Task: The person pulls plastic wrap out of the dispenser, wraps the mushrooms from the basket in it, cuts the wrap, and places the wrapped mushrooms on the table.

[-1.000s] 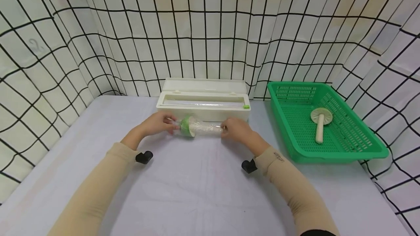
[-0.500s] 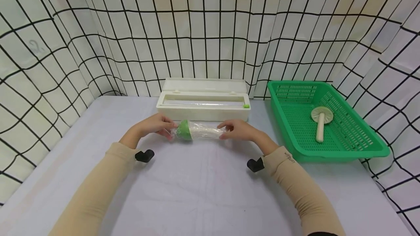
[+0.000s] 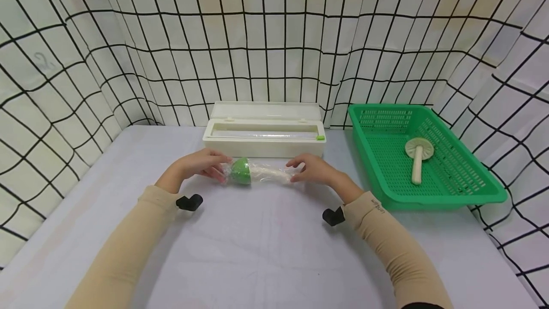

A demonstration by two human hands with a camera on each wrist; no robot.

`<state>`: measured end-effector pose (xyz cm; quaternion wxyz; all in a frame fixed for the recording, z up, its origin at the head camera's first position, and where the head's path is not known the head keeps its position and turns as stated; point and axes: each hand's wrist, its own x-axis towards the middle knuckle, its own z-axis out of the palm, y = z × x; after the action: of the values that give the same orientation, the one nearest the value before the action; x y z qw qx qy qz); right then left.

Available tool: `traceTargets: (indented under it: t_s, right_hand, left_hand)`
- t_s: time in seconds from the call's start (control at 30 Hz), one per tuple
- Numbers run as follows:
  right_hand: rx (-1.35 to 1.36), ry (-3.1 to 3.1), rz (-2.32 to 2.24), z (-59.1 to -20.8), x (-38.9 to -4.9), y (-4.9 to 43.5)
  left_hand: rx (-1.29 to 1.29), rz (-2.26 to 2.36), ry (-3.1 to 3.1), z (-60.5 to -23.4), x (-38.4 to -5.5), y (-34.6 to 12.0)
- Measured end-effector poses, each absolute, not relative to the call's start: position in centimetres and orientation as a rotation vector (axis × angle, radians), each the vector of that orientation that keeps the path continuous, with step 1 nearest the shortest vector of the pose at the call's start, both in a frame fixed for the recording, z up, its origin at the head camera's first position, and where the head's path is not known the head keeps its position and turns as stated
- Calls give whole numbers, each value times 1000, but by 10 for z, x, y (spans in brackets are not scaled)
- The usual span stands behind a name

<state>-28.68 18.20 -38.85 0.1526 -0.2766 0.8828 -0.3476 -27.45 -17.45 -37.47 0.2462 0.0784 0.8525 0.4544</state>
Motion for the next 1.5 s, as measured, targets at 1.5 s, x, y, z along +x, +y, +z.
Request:
traceTargets:
  t_s: [1.5]
  right_hand:
    - [-651, 2568, -863, -388, -287, 152]
  left_hand:
    - [-71, 1522, 2404, -379, -270, -163]
